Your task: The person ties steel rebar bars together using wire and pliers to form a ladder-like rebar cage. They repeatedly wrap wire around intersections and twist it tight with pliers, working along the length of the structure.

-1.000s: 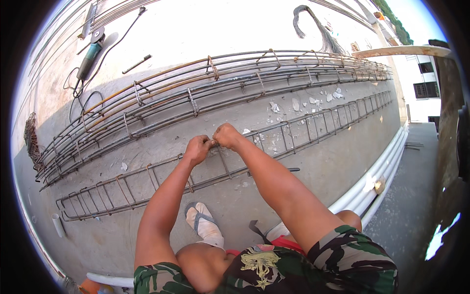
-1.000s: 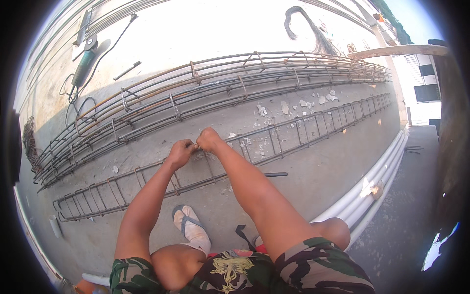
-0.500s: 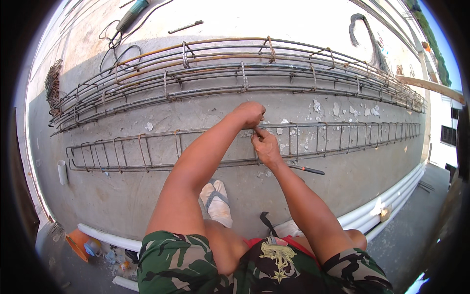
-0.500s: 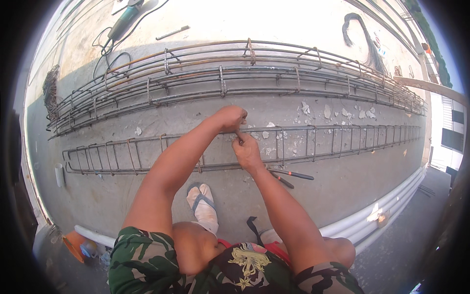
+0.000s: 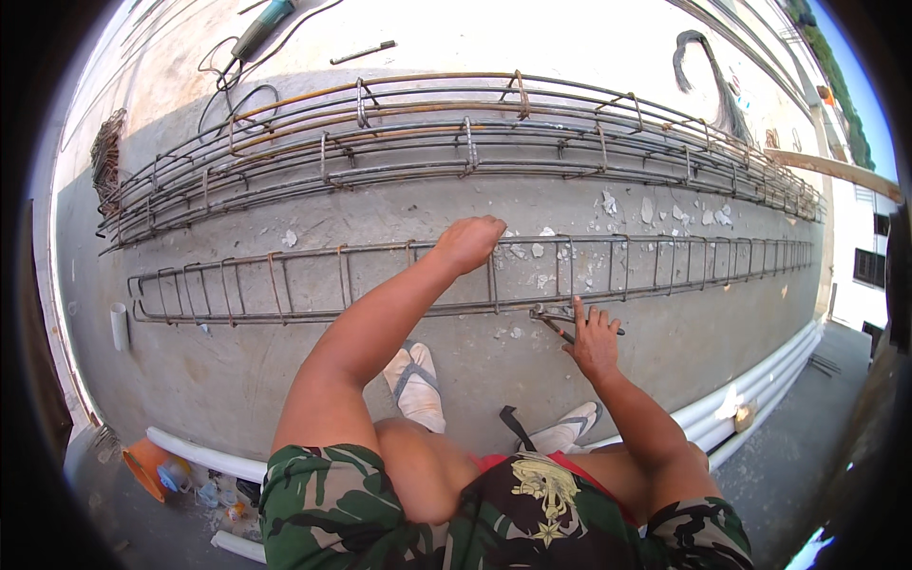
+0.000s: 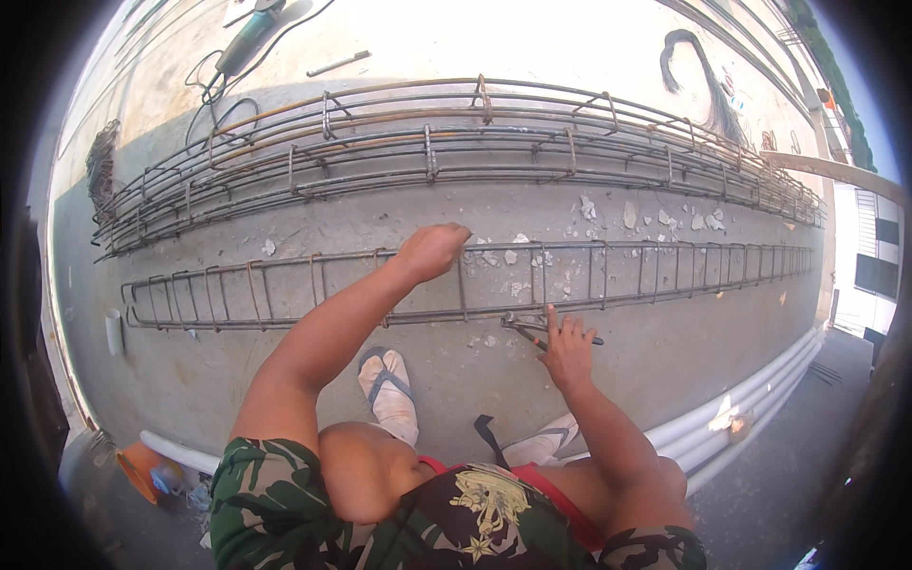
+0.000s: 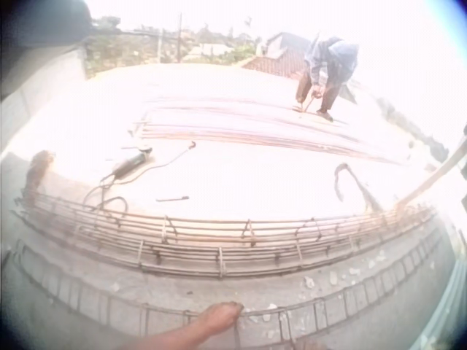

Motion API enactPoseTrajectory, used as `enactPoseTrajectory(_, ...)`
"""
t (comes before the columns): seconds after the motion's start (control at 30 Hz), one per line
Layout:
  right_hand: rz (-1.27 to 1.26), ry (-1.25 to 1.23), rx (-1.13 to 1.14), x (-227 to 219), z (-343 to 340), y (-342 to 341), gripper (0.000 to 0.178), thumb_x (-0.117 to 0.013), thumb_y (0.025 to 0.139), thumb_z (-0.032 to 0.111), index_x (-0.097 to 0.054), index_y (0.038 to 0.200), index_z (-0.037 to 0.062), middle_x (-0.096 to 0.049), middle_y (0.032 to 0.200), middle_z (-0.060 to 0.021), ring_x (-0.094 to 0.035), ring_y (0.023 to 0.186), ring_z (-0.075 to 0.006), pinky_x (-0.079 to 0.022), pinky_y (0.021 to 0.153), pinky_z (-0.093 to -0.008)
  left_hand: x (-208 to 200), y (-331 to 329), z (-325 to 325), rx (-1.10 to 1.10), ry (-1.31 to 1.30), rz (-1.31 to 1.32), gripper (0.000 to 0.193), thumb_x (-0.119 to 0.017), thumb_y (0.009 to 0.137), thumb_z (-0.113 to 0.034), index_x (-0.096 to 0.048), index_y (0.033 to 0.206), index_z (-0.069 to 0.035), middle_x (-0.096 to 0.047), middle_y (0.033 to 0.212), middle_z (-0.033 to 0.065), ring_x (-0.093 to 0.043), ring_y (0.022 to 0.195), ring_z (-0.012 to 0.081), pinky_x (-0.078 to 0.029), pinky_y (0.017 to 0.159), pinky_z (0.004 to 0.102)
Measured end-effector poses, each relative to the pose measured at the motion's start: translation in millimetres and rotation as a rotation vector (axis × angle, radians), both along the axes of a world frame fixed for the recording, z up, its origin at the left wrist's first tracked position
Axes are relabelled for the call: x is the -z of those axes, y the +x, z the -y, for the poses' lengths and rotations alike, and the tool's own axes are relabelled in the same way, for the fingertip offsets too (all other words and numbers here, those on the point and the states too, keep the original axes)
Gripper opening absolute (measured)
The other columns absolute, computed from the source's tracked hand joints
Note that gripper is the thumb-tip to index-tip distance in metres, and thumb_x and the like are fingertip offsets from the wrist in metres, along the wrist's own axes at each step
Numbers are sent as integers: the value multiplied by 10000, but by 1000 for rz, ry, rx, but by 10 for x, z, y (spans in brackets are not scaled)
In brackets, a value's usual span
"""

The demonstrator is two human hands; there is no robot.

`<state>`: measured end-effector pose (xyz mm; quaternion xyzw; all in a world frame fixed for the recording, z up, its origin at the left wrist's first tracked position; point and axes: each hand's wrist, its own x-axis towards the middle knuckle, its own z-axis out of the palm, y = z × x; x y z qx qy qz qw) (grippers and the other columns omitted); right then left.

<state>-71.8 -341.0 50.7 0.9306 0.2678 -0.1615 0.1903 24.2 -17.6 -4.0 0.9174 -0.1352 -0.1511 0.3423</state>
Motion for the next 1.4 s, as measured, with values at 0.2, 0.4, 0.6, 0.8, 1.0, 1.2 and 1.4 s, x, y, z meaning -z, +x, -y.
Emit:
enactPoseTrajectory(0.2,-121,110,102,451,272,183,733,-734,786,297,-435,1415,69,-576,1014,-83,-564,966,-256,-405,816,-438,-58,87,0,69,122,-26,165,-513,845,-34,-582,990,3,-650,1002,200,-637,948,399,-523,808,488)
enactPoseTrajectory(0.4,2,374,281,273,303,-82,806,-795,722,384,-463,1347,0,-549,1047,-123,-530,1013,-296,-390,864,-434,-5,46,65,113,109,26,141,-525,827,-35,-626,921,-6,-646,970,189,-645,921,387,-531,784,484)
enactPoseTrajectory(0.6,130,117,330,263,91,-227,841,-838,642,529,-489,1231,40,-528,1123,-101,-462,1173,-274,-287,1046,-588,-26,128,-10,320,171,91,137,-560,806,-56,-672,882,-35,-641,944,165,-651,903,362,-538,772,464)
enactPoseTrajectory(0.8,51,12,391,418,142,-198,793,-822,628,565,-502,1162,74,-524,1095,-89,-479,1126,-275,-286,1047,-606,2,84,-31,151,146,132,142,-564,816,-69,-657,920,-44,-646,955,151,-655,919,358,-538,776,465)
enactPoseTrajectory(1.0,8,162,301,161,185,-218,622,-818,658,486,-534,1026,72,-553,975,-129,-548,985,-324,-397,914,-571,21,-28,-107,117,135,57,135,-540,829,-78,-635,923,-51,-650,934,155,-648,923,370,-524,770,486)
enactPoseTrajectory(1.2,-151,372,269,-45,375,-148,312,-707,832,347,-567,823,68,-623,708,-157,-637,662,-377,-492,592,-479,-21,11,-149,41,111,68,180,-514,859,-75,-651,974,-51,-665,994,166,-637,937,387,-511,800,492)
enactPoseTrajectory(1.4,-266,390,461,-1053,-119,103,326,-677,883,335,-573,805,37,-631,688,-161,-631,647,-371,-465,571,-458,-342,-434,-99,63,-209,-363,393,-597,880,-225,-595,1231,-49,-647,1163,181,-616,1093,357,-491,917,443)
